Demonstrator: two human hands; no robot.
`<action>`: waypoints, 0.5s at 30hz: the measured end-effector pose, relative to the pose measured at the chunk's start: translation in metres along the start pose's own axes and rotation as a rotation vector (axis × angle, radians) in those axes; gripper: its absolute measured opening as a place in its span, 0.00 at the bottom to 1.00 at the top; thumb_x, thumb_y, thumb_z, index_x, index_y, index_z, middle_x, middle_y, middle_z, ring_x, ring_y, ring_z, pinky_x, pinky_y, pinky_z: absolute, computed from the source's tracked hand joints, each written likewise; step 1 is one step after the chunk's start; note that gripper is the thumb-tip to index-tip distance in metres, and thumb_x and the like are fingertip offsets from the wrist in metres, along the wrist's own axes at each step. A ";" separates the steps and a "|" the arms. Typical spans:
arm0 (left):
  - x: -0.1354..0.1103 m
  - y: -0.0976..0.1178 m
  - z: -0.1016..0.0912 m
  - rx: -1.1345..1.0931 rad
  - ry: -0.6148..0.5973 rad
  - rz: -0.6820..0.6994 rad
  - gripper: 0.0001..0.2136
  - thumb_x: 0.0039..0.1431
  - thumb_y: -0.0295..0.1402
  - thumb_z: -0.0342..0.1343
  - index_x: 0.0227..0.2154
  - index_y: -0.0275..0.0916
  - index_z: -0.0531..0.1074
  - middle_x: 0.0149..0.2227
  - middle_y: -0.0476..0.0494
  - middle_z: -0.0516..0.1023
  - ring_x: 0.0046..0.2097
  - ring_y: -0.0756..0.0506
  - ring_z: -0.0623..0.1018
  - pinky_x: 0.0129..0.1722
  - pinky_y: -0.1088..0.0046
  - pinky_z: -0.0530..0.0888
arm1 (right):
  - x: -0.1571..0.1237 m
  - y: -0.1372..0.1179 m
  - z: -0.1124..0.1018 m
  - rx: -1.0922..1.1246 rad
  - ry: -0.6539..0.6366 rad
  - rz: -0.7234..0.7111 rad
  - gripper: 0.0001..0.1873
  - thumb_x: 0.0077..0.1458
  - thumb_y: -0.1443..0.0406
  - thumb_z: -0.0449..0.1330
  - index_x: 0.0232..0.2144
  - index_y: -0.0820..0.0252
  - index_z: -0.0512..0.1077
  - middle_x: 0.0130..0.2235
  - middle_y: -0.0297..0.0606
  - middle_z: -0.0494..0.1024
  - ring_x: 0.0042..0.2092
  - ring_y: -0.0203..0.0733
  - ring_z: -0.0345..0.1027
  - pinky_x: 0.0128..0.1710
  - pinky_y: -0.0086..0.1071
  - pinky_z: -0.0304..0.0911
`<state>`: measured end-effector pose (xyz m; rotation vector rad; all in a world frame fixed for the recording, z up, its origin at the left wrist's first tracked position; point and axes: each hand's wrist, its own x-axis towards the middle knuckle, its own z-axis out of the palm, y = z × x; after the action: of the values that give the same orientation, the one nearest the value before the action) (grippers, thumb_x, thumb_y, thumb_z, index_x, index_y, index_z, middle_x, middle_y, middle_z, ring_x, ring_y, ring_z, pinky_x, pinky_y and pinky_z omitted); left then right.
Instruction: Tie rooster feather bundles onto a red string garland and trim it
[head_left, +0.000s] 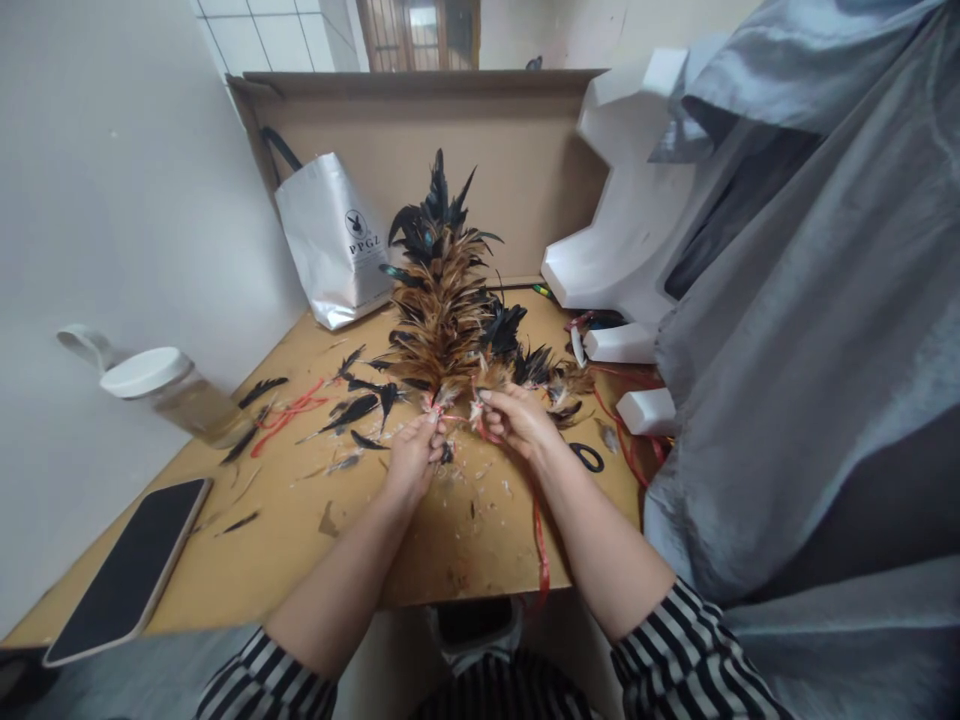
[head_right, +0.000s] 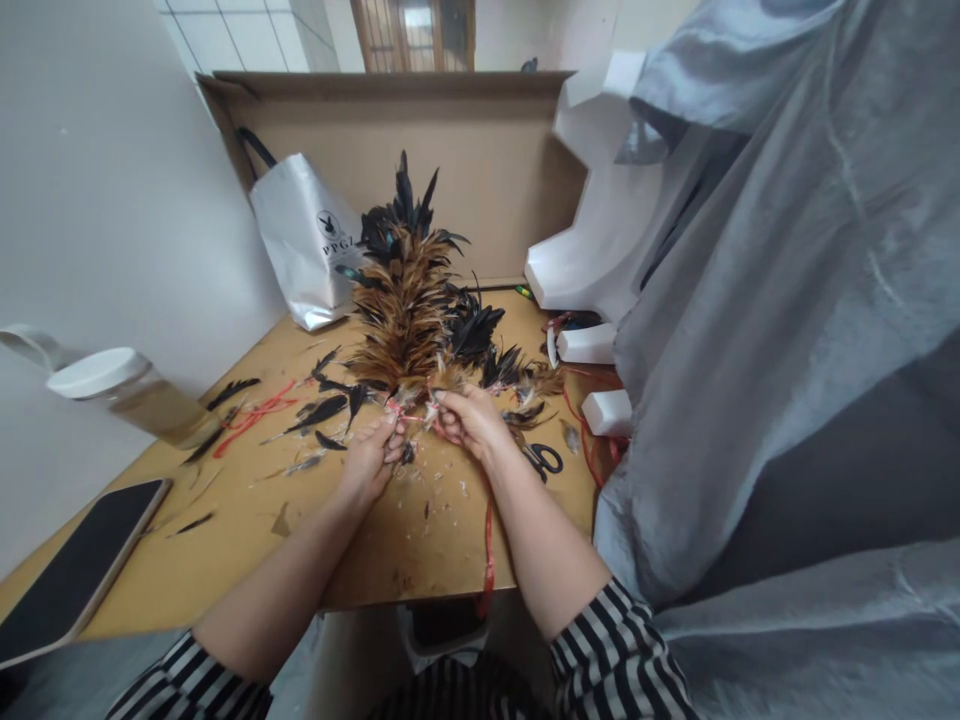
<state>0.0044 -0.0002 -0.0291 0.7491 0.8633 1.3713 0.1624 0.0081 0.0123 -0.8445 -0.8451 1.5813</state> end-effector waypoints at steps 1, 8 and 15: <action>0.000 -0.001 0.000 0.024 -0.003 0.007 0.16 0.40 0.39 0.65 0.24 0.32 0.67 0.22 0.51 0.67 0.17 0.60 0.57 0.13 0.84 0.48 | 0.000 0.005 0.004 -0.042 -0.015 0.003 0.15 0.35 0.62 0.67 0.20 0.62 0.64 0.16 0.27 0.65 0.16 0.24 0.53 0.12 0.19 0.44; -0.003 -0.005 0.003 0.142 -0.024 0.047 0.16 0.45 0.42 0.62 0.28 0.34 0.68 0.17 0.54 0.63 0.16 0.58 0.55 0.14 0.83 0.48 | -0.002 0.024 0.021 -0.273 0.059 -0.072 0.13 0.41 0.59 0.62 0.17 0.64 0.68 0.15 0.31 0.67 0.14 0.27 0.54 0.11 0.22 0.47; -0.002 -0.007 0.002 0.161 0.014 0.039 0.17 0.43 0.44 0.62 0.28 0.35 0.68 0.14 0.56 0.61 0.14 0.58 0.56 0.14 0.82 0.49 | 0.000 0.031 0.027 -0.375 0.160 -0.098 0.14 0.44 0.60 0.59 0.14 0.62 0.66 0.11 0.29 0.64 0.11 0.27 0.50 0.10 0.23 0.47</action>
<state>0.0092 -0.0029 -0.0342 0.8846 0.9831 1.3541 0.1242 0.0009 -0.0011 -1.1601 -1.0668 1.2690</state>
